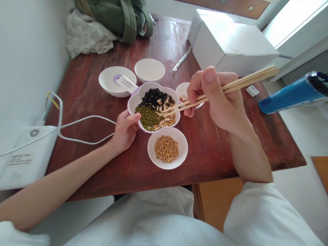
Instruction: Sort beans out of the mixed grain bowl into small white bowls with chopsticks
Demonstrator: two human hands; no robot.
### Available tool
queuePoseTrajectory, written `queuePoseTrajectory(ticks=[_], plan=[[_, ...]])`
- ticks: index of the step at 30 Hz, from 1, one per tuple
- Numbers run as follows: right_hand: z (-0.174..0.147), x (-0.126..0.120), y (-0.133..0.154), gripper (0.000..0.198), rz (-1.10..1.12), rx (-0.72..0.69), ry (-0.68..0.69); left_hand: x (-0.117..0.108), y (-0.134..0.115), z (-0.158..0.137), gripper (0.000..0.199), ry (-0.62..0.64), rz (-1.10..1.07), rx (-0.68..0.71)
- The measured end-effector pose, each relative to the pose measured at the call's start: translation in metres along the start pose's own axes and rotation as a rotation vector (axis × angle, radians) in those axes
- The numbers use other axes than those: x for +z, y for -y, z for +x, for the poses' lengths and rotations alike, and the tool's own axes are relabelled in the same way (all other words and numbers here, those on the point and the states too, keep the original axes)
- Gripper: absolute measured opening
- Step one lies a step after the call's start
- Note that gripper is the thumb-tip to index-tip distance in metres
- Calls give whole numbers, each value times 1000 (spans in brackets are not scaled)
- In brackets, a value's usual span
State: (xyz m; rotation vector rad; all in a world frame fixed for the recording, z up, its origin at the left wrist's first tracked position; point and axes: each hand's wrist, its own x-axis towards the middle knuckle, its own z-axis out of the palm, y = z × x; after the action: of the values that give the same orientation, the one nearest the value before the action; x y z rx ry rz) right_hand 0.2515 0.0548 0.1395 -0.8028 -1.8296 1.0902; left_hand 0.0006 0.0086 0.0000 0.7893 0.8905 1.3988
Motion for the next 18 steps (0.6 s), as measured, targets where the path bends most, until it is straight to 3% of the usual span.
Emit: queuePoseTrajectory(ticks=[13,18], plan=[[-2,-8,2,61,59,-64,-64,1,0,-1,35,-15,-1,-11],[-1,0,0,66,16,-59,-18,1,-2,-2,36,-1,14,-10]])
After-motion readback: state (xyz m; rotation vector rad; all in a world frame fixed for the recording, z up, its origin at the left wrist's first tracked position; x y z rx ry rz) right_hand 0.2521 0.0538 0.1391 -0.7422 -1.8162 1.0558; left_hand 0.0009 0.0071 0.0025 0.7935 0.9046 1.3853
